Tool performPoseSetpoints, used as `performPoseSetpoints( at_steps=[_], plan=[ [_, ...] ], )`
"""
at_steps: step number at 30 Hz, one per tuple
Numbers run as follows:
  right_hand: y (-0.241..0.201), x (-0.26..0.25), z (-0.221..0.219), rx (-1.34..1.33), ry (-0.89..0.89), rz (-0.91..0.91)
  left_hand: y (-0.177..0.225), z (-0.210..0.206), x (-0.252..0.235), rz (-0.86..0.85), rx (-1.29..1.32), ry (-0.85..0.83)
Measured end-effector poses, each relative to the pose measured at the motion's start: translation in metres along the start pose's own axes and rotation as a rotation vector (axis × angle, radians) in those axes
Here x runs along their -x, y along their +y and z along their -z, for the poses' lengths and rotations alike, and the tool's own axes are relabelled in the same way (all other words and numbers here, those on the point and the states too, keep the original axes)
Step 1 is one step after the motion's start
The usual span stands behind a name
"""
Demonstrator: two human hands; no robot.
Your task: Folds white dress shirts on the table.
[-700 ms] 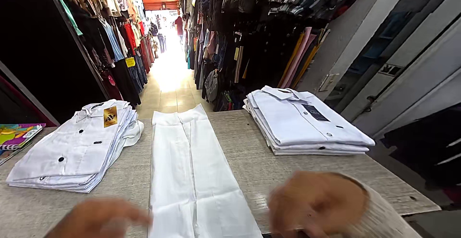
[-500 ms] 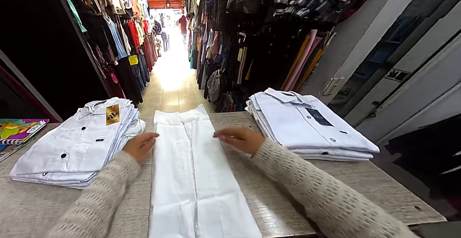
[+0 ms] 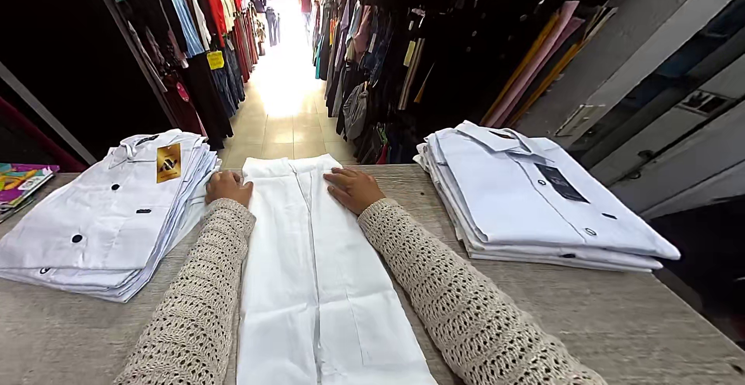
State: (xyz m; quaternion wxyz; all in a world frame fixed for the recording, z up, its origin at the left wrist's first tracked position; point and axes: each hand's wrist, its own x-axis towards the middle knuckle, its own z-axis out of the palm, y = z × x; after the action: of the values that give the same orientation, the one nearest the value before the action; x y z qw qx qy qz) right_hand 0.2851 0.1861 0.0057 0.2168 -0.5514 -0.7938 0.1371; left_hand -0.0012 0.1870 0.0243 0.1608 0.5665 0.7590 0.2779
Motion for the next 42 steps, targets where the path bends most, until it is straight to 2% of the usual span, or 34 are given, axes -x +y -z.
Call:
performPoseSetpoints(
  at_steps=[3, 5, 7, 9, 11, 14, 18, 22, 25, 28, 35, 39, 42],
  plan=[
    [0.008, -0.004, 0.002, -0.058, 0.054, 0.005, 0.000, -0.002, -0.007, 0.011, -0.031, 0.005],
    [0.017, -0.010, 0.003, -0.055, 0.125, -0.067, -0.001, -0.004, -0.012, 0.001, -0.068, -0.013],
    [0.020, -0.015, 0.009, 0.034, 0.091, -0.210, 0.000, -0.010, -0.015, 0.002, -0.095, -0.002],
    [0.020, -0.021, 0.011, 0.129, 0.047, -0.275, 0.010, -0.010, -0.013, 0.027, -0.142, -0.012],
    [0.020, -0.026, 0.010, 0.162, 0.035, -0.283, 0.029, 0.000, -0.004, 0.059, -0.208, -0.104],
    [0.019, -0.038, 0.011, 0.181, 0.026, -0.341, 0.012, -0.020, -0.019, 0.004, -0.247, -0.017],
    [0.015, -0.054, 0.011, 0.220, -0.059, -0.432, 0.010, -0.021, -0.028, 0.012, -0.250, -0.025],
    [0.016, -0.065, 0.014, 0.131, -0.115, -0.373, 0.022, -0.016, -0.032, 0.040, -0.210, -0.041],
    [0.019, -0.067, 0.015, -0.019, -0.068, -0.240, 0.035, -0.009, -0.033, 0.051, -0.124, -0.091],
    [0.031, -0.069, 0.011, -0.222, 0.033, -0.158, 0.020, -0.015, -0.054, -0.042, 0.053, -0.094],
    [0.030, -0.066, 0.017, -0.750, 0.122, -0.197, 0.004, -0.012, -0.059, -0.064, 0.584, -0.097],
    [0.032, -0.062, 0.019, -0.899, 0.183, -0.142, 0.004, -0.009, -0.055, -0.083, 0.789, -0.169],
    [0.028, -0.060, 0.022, -0.920, 0.116, -0.185, 0.008, -0.007, -0.051, -0.076, 0.855, -0.218]
  ],
)
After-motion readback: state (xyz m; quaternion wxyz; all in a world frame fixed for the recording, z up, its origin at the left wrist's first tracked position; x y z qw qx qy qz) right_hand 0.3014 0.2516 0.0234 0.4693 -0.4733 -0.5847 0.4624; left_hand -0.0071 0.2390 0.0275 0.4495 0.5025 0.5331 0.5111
